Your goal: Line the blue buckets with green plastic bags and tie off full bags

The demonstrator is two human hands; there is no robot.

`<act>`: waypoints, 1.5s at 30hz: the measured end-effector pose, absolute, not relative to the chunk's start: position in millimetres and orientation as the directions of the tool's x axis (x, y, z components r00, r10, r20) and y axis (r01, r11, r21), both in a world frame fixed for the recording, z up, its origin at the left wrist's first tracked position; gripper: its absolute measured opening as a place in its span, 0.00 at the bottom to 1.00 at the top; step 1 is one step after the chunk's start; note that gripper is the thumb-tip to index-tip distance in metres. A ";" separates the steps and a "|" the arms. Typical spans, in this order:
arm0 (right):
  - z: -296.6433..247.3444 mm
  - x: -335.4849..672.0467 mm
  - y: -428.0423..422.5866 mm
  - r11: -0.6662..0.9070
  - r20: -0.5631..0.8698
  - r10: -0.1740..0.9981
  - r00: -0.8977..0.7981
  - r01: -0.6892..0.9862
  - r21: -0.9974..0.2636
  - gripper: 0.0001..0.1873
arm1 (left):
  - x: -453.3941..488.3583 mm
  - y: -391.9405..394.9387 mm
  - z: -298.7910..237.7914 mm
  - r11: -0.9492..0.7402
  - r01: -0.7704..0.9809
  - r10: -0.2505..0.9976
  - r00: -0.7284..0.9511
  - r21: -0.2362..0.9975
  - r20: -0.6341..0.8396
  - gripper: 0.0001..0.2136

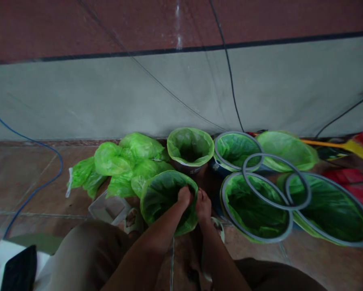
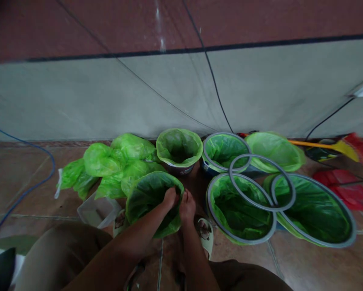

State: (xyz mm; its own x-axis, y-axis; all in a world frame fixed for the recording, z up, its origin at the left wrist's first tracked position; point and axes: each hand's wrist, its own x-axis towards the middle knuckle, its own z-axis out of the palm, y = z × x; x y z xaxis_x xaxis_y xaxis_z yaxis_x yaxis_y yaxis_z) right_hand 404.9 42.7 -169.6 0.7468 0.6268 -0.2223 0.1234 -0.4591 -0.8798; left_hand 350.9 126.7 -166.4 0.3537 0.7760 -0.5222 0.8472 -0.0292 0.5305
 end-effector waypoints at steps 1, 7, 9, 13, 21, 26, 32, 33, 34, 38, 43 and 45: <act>-171.4 401.8 42.5 -0.462 -0.227 0.634 0.740 0.126 -0.878 0.30 | 350.2 126.7 -169.1 -0.039 0.845 0.774 0.363 0.534 -0.518 0.10; -172.4 385.5 36.9 -0.509 -0.178 0.646 0.742 0.245 -0.825 0.28 | 340.3 129.4 -173.1 -0.163 0.909 0.770 0.360 0.383 -0.527 0.13; -172.1 381.7 35.6 -0.530 -0.161 0.649 0.743 0.291 -0.796 0.28 | 336.4 132.2 -170.3 -0.178 0.924 0.783 0.342 0.339 -0.519 0.15; -172.9 378.0 33.1 -0.554 -0.165 0.657 0.736 0.321 -0.768 0.28 | 327.2 138.9 -158.8 -0.220 0.922 0.794 0.359 0.318 -0.491 0.14; -156.6 399.3 43.0 -0.505 -0.071 0.593 0.802 0.302 -0.809 0.30 | 329.8 146.9 -112.0 -0.266 0.886 0.934 0.334 0.381 -0.126 0.13; -153.2 416.3 65.0 -0.533 -0.176 0.655 0.735 0.284 -0.797 0.29 | 326.9 150.5 -109.1 -0.113 0.875 0.952 0.231 0.471 -0.200 0.12; -162.4 412.6 70.1 -0.558 -0.211 0.778 0.592 0.497 -0.665 0.20 | 295.0 143.8 -135.6 0.076 0.861 0.936 0.112 0.503 -0.333 0.11; -162.6 411.0 68.3 -0.580 -0.216 0.766 0.606 0.505 -0.639 0.20 | 291.1 143.4 -138.0 0.091 0.855 0.935 0.103 0.510 -0.340 0.11; -162.8 408.9 65.4 -0.602 -0.216 0.746 0.630 0.499 -0.624 0.20 | 288.2 143.5 -139.6 0.102 0.850 0.935 0.096 0.517 -0.342 0.11; -168.2 390.0 41.8 -0.678 -0.183 0.591 0.786 0.360 -0.641 0.22 | 286.3 147.6 -139.4 0.108 0.836 0.937 0.095 0.539 -0.335 0.13; -176.1 357.2 4.1 -0.703 -0.231 0.429 0.873 0.162 -0.693 0.28 | 299.8 145.9 -139.1 0.016 0.834 0.935 0.183 0.552 -0.303 0.15; -172.6 356.6 -1.1 -0.669 -0.190 0.415 0.890 0.157 -0.726 0.33 | 308.8 140.7 -140.6 -0.022 0.836 0.916 0.236 0.548 -0.324 0.20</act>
